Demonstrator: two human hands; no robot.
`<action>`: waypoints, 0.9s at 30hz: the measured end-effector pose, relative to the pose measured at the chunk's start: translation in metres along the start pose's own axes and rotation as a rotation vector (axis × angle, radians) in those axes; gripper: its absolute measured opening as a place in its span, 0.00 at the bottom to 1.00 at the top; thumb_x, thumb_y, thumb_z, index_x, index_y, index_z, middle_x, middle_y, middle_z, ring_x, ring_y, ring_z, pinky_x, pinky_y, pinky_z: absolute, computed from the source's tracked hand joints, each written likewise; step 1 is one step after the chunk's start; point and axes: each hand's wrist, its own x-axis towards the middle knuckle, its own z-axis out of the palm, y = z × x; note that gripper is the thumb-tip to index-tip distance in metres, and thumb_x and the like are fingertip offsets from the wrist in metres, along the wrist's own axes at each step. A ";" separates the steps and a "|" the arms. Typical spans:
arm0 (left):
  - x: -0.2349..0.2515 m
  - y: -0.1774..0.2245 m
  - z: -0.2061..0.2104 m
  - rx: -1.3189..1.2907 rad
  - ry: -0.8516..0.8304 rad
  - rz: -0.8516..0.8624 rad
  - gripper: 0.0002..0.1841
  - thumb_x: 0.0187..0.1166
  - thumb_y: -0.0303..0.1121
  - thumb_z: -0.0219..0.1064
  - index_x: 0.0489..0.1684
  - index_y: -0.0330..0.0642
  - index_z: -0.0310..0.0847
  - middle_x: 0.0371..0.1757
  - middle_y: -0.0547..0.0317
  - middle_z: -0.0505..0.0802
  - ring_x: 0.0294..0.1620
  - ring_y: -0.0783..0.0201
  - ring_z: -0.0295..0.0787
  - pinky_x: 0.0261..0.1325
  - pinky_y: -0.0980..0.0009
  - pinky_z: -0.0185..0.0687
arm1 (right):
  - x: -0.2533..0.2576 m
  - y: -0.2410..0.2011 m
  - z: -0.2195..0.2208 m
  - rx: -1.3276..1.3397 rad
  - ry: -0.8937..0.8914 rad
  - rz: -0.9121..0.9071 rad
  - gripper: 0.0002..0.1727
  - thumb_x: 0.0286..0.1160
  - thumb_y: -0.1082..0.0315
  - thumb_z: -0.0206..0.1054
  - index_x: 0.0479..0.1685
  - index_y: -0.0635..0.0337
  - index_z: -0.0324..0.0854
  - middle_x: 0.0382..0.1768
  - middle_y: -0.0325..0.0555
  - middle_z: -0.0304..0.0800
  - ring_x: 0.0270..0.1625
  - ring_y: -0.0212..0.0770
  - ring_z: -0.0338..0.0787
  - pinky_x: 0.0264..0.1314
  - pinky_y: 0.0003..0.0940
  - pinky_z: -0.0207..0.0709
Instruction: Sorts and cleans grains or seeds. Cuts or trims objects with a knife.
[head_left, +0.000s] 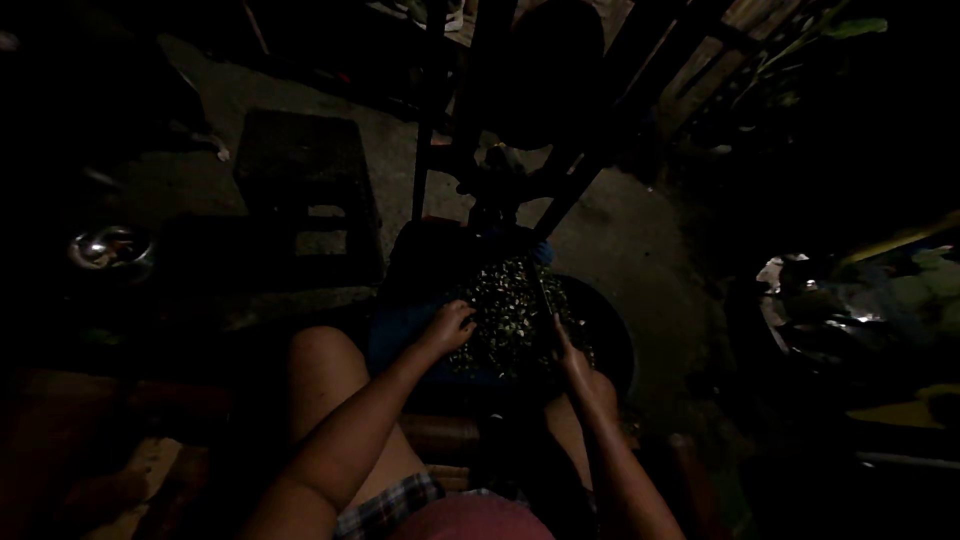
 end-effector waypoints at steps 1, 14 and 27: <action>0.001 -0.001 -0.001 0.007 0.000 0.011 0.21 0.90 0.36 0.59 0.75 0.34 0.80 0.80 0.40 0.80 0.82 0.46 0.75 0.86 0.52 0.66 | -0.001 -0.002 -0.008 0.004 0.041 -0.017 0.39 0.92 0.66 0.50 0.98 0.41 0.35 0.60 0.67 0.89 0.54 0.62 0.92 0.61 0.58 0.81; 0.001 0.001 -0.002 0.019 -0.017 -0.004 0.22 0.90 0.37 0.59 0.76 0.35 0.79 0.80 0.40 0.80 0.83 0.47 0.75 0.87 0.53 0.66 | -0.001 -0.003 -0.028 0.026 0.121 -0.012 0.39 0.92 0.68 0.49 0.98 0.41 0.35 0.60 0.69 0.88 0.55 0.65 0.92 0.62 0.59 0.80; 0.000 0.000 -0.001 0.012 -0.011 0.004 0.21 0.90 0.37 0.59 0.75 0.35 0.80 0.79 0.40 0.80 0.82 0.47 0.75 0.86 0.52 0.66 | -0.002 -0.004 -0.025 0.024 0.162 -0.036 0.39 0.92 0.68 0.49 0.98 0.42 0.33 0.59 0.69 0.89 0.53 0.64 0.93 0.61 0.58 0.82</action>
